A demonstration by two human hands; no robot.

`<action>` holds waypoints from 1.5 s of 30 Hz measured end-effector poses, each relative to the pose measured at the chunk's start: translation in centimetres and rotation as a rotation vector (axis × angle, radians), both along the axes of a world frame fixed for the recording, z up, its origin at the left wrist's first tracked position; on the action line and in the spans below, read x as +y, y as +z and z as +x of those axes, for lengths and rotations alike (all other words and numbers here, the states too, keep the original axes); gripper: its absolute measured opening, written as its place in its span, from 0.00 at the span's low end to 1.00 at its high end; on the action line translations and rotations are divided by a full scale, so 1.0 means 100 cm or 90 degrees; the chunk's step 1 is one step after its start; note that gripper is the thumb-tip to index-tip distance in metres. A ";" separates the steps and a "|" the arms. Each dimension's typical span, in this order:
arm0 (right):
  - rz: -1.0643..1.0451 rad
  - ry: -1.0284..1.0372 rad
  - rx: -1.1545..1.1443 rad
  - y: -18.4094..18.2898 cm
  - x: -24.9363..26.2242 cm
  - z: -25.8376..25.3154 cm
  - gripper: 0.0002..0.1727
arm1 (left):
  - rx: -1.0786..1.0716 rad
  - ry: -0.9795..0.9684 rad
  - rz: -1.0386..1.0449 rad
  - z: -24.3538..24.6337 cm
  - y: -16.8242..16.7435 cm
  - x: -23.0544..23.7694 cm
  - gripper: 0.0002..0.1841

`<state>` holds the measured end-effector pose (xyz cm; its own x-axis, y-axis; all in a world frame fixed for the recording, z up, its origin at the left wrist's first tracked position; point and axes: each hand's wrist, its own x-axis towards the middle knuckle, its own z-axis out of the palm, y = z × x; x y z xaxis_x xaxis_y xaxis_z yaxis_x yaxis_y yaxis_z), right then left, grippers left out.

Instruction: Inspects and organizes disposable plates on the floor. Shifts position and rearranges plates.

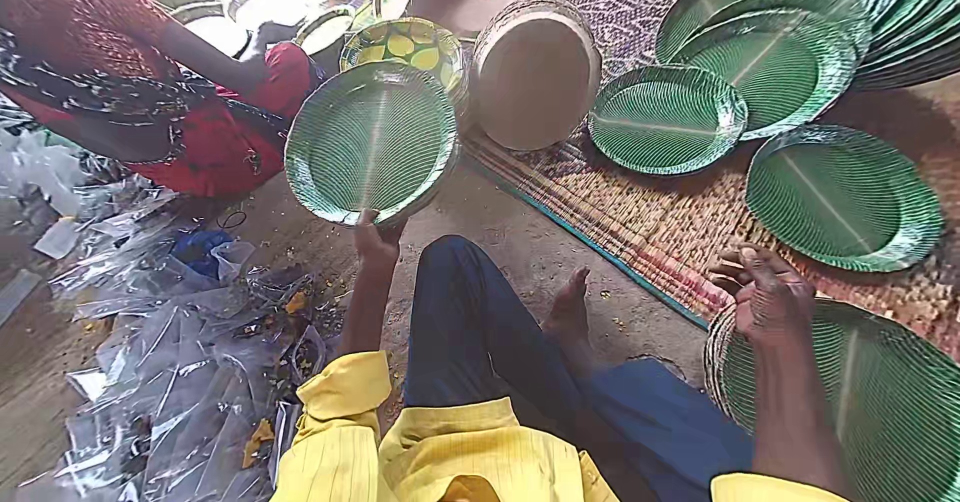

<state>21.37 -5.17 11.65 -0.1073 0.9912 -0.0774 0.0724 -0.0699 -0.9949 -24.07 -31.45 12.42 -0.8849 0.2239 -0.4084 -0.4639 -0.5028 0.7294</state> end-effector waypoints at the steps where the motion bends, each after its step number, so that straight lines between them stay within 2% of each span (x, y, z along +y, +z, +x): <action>1: -0.004 -0.012 -0.005 0.003 0.001 0.009 0.12 | -0.008 0.033 -0.026 -0.019 -0.020 -0.006 0.19; 4: -0.014 -0.038 -0.026 0.010 0.003 0.040 0.10 | -0.041 0.109 -0.202 -0.070 -0.089 -0.024 0.25; 7: -0.034 -0.072 -0.038 0.010 0.002 0.070 0.09 | -0.066 0.188 -0.354 -0.094 -0.155 -0.055 0.32; 8: -0.046 -0.097 -0.043 0.008 0.001 0.081 0.09 | -0.072 0.190 -0.383 -0.097 -0.166 -0.059 0.32; 16: -0.142 -0.222 -0.059 -0.017 -0.006 0.123 0.07 | -0.079 0.193 -0.299 -0.115 -0.147 -0.055 0.31; 21: -0.204 -0.207 -0.240 -0.032 -0.025 0.117 0.21 | -0.056 0.144 -0.237 -0.103 -0.149 -0.062 0.29; 24: -0.223 -0.133 -0.379 -0.053 -0.027 0.126 0.26 | -0.122 0.044 -0.119 -0.069 -0.131 -0.048 0.27; 26: -0.222 -0.078 -0.438 -0.069 -0.025 0.129 0.29 | -0.152 -0.032 -0.094 -0.047 -0.110 -0.031 0.27; 28: -0.202 -0.010 -0.533 -0.076 -0.024 0.127 0.31 | -0.087 -0.114 -0.101 -0.032 -0.085 -0.007 0.17; 31: -0.152 0.017 -0.627 -0.079 -0.025 0.115 0.34 | 0.164 -0.269 -0.109 -0.032 -0.053 0.038 0.14; 33: -0.127 0.017 -0.645 -0.087 -0.025 0.111 0.35 | 0.403 -0.379 -0.137 -0.026 -0.030 0.075 0.15; 35: -0.120 0.019 -0.643 -0.087 -0.028 0.105 0.33 | 0.639 -0.501 -0.161 0.014 0.007 0.115 0.19; 37: -0.129 0.015 -0.642 -0.081 -0.030 0.100 0.31 | 0.794 -0.645 -0.153 0.070 0.029 0.148 0.22; 40: -0.145 0.013 -0.622 -0.079 -0.028 0.099 0.31 | 0.897 -0.845 -0.204 0.153 0.023 0.183 0.20; 45: -0.153 0.011 -0.605 -0.082 -0.026 0.100 0.28 | 0.912 -1.115 -0.221 0.259 -0.041 0.200 0.18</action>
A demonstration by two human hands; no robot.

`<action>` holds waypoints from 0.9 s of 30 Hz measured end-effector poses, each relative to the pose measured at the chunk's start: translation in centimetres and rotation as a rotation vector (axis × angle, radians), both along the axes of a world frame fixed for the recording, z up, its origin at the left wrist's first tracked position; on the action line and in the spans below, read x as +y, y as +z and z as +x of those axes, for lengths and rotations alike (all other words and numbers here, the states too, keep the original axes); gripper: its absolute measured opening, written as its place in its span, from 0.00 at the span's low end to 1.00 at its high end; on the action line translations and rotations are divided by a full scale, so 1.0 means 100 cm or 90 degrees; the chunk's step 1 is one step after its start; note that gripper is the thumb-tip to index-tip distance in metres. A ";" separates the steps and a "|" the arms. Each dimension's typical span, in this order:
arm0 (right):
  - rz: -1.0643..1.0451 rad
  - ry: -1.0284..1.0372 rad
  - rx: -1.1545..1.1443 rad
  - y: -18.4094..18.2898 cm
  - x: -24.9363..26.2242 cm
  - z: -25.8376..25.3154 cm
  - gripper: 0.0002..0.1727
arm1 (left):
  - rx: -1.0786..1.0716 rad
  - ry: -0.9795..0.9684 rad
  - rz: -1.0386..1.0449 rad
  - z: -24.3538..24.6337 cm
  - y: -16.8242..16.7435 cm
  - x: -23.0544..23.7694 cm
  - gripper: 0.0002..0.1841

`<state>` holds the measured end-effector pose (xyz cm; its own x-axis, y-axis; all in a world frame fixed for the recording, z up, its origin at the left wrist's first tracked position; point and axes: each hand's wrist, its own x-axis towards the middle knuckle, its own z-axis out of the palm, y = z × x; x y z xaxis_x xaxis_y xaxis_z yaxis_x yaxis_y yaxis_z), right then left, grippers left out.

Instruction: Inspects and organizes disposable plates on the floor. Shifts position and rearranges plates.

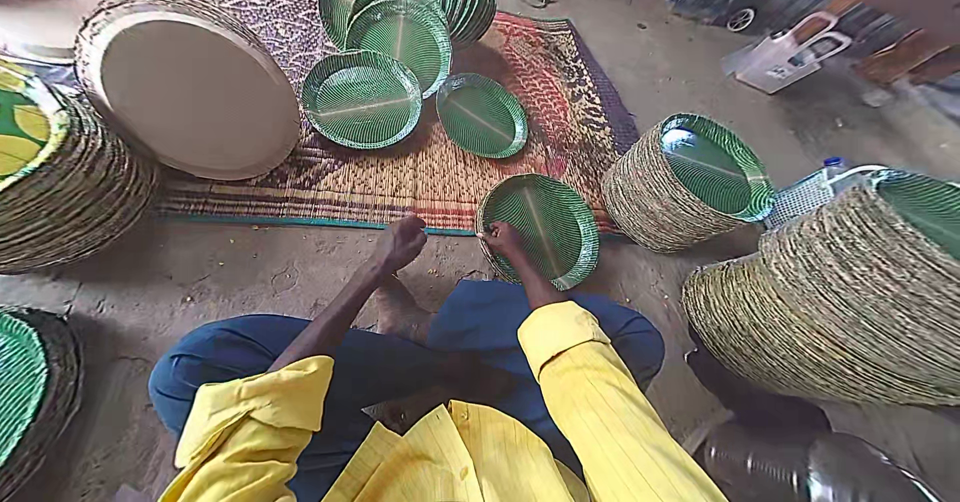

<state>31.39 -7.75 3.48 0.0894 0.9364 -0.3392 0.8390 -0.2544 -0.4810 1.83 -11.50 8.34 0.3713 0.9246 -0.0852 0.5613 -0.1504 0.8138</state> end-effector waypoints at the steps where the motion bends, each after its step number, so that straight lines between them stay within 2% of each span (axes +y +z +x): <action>1: -0.001 -0.003 -0.002 0.000 0.000 -0.001 0.27 | 0.022 -0.024 -0.049 0.012 -0.009 -0.001 0.19; 4: 0.005 -0.017 0.007 -0.001 -0.001 -0.002 0.25 | 0.075 -0.074 -0.139 0.032 -0.040 -0.004 0.22; 7: 0.008 -0.033 0.013 -0.005 0.000 -0.003 0.22 | 0.211 -0.140 -0.127 0.030 -0.066 -0.007 0.25; 9: 0.004 -0.020 -0.034 -0.001 -0.001 -0.006 0.20 | 0.312 -0.162 -0.110 0.031 -0.068 -0.012 0.25; 12: -0.031 -0.017 -0.119 0.016 -0.006 -0.014 0.19 | 0.390 -0.218 -0.084 0.036 -0.065 -0.020 0.22; 15: 0.008 -0.078 -0.084 0.019 0.001 -0.007 0.16 | 0.347 -0.209 -0.032 0.033 -0.061 -0.021 0.22; 17: 0.143 -0.046 -0.063 0.020 0.001 -0.010 0.13 | 0.237 -0.108 0.116 0.026 -0.056 -0.023 0.21; 19: 0.350 0.080 -0.002 0.028 -0.002 -0.031 0.10 | 0.139 0.005 0.397 0.022 -0.054 -0.019 0.19; 20: 0.409 0.161 0.012 0.030 -0.006 -0.046 0.10 | 0.109 0.033 0.509 0.021 -0.053 -0.015 0.20; 22: 0.378 0.294 -0.009 0.031 -0.013 -0.084 0.09 | 0.114 0.046 0.595 0.020 -0.046 -0.009 0.20; 24: 0.146 0.348 -0.050 0.031 -0.026 -0.121 0.13 | 0.200 0.018 0.483 0.021 -0.042 -0.012 0.20; 25: 0.041 0.354 -0.052 0.026 -0.031 -0.134 0.16 | 0.280 -0.005 0.352 0.021 -0.040 -0.015 0.20; 27: -0.046 0.418 -0.074 0.005 -0.034 -0.143 0.18 | 0.447 -0.062 0.062 0.022 -0.037 -0.020 0.23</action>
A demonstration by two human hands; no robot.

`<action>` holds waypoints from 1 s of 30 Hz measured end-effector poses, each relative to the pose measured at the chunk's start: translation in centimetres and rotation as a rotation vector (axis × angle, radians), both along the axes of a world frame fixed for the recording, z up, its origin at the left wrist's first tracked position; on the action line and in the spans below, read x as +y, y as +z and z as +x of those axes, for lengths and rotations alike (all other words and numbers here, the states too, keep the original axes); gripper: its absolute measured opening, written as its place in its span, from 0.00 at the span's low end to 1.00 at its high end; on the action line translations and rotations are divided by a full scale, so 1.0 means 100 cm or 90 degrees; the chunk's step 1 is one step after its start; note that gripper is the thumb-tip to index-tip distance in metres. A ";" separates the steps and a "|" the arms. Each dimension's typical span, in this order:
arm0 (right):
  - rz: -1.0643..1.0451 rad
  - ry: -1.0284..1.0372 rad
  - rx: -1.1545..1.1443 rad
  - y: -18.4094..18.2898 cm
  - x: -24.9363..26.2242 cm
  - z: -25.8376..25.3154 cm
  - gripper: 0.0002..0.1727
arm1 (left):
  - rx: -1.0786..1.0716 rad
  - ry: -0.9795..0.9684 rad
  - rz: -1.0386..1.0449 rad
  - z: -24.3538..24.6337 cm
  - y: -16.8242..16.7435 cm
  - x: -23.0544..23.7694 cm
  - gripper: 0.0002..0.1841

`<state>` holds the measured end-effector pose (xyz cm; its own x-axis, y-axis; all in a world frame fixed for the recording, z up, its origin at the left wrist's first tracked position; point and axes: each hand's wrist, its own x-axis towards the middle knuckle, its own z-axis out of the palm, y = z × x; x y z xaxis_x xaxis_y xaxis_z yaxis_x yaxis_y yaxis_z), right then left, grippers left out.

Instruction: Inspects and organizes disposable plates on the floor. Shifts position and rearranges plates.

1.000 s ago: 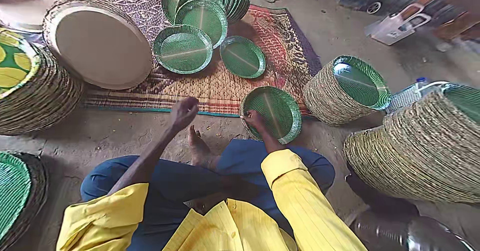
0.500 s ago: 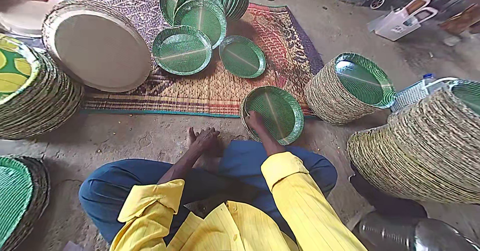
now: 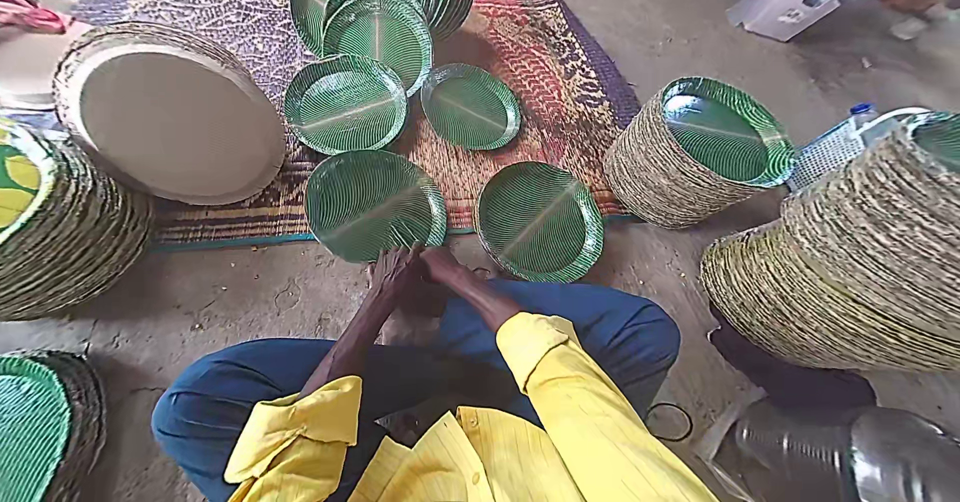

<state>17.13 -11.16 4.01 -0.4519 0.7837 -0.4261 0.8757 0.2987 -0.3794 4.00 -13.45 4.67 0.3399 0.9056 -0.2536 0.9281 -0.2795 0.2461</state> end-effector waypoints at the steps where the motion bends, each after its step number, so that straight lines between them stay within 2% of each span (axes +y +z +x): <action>1: -0.016 0.047 -0.014 -0.002 0.003 0.001 0.17 | 0.052 0.020 -0.095 0.000 0.003 -0.001 0.23; 3: -0.018 0.101 -0.012 0.001 0.011 0.015 0.16 | 0.096 -0.001 -0.159 0.002 -0.011 0.001 0.20; 4: 0.016 0.083 0.021 0.002 0.016 0.028 0.16 | 0.104 -0.035 -0.161 0.003 -0.021 0.003 0.20; 6: 0.157 -0.044 0.086 0.010 0.027 0.060 0.15 | 0.105 -0.087 -0.149 0.005 -0.034 0.008 0.21; 8: 0.233 -0.232 0.129 0.027 0.031 0.093 0.16 | 0.081 -0.101 -0.151 0.008 -0.027 0.007 0.20; 10: 0.181 -0.379 0.114 0.024 0.036 0.122 0.26 | 0.038 -0.099 -0.142 0.008 -0.020 0.006 0.19; 12: 0.092 -0.445 0.079 0.000 0.042 0.141 0.35 | 0.022 -0.096 -0.129 0.008 -0.020 0.007 0.19; 14: 0.067 -0.460 0.054 -0.020 0.048 0.143 0.36 | 0.032 -0.088 -0.117 0.010 -0.028 0.007 0.22; 16: 0.078 -0.477 0.070 -0.025 0.048 0.137 0.32 | 0.036 -0.074 -0.108 0.014 -0.034 0.009 0.23; 20: 0.085 -0.488 0.126 -0.024 0.046 0.137 0.29 | 0.037 -0.101 -0.092 0.017 -0.037 0.013 0.19; 24: 0.070 -0.492 0.118 -0.024 0.046 0.140 0.26 | 0.036 -0.151 -0.090 0.018 -0.045 0.010 0.18; 30: 0.052 -0.581 0.210 -0.022 0.043 0.141 0.22 | 0.013 -0.168 -0.080 0.017 -0.044 0.009 0.18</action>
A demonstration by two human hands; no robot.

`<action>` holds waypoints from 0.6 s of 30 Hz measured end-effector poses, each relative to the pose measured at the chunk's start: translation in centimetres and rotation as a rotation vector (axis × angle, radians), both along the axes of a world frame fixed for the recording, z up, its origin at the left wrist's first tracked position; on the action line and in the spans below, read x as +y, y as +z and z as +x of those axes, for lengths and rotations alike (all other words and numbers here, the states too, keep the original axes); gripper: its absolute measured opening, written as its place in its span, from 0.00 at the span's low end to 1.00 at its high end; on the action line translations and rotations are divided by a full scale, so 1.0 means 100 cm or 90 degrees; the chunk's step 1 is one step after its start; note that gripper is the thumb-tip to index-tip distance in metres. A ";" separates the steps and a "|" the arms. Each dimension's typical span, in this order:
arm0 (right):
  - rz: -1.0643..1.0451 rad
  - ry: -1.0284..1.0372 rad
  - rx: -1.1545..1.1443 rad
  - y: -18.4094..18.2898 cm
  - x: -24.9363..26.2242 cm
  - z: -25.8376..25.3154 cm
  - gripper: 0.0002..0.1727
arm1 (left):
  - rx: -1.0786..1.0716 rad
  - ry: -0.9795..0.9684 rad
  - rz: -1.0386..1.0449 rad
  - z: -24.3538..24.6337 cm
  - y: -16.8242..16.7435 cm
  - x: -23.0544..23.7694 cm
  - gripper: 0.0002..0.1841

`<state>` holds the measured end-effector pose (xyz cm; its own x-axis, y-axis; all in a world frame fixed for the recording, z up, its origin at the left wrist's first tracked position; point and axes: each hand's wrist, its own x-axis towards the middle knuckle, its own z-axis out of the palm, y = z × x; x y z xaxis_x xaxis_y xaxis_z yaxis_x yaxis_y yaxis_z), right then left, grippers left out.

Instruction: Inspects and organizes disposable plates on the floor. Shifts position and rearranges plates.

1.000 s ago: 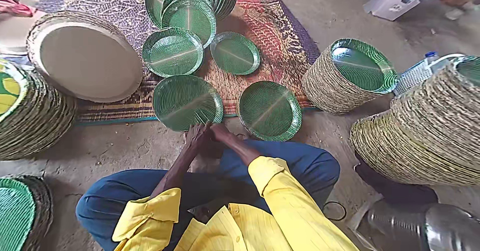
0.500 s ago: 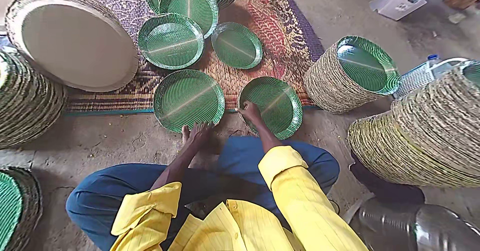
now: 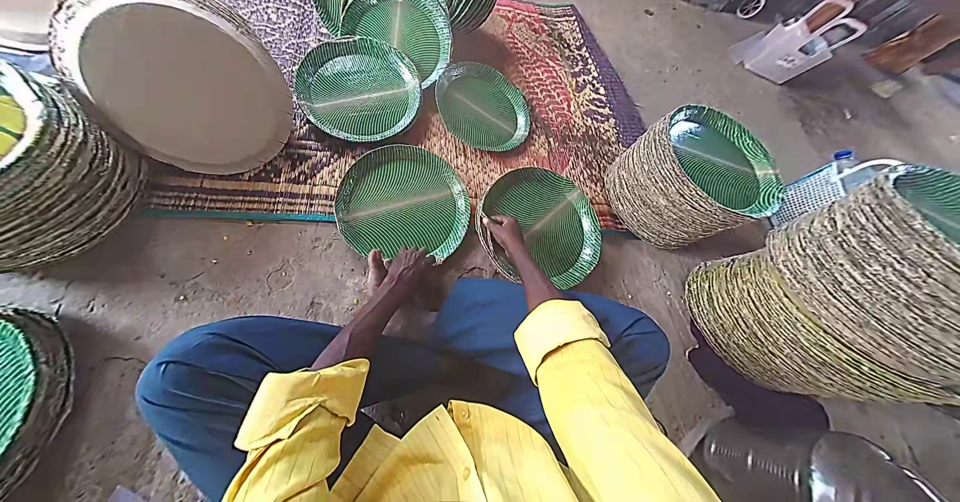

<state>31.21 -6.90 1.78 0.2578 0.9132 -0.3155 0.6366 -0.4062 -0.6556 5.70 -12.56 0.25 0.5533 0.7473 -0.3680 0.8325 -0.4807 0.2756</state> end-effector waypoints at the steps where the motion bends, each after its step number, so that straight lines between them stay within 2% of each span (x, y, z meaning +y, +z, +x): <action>1: 0.001 -0.009 0.015 0.001 0.000 0.000 0.21 | -0.002 0.001 0.000 0.000 0.000 0.000 0.18; 7: -0.010 -0.019 0.045 0.007 -0.001 0.002 0.20 | 0.002 0.006 -0.008 -0.001 0.003 -0.001 0.18; 13: -0.041 0.065 -0.157 0.027 -0.002 -0.005 0.13 | 0.024 0.030 -0.003 0.001 0.010 -0.005 0.17; 15: 0.025 0.046 -0.162 0.037 0.000 -0.008 0.14 | 0.017 0.028 -0.024 -0.001 0.009 -0.005 0.17; 18: 0.267 0.095 -0.167 0.051 0.000 -0.024 0.16 | -0.106 0.043 -0.006 -0.012 0.020 -0.004 0.18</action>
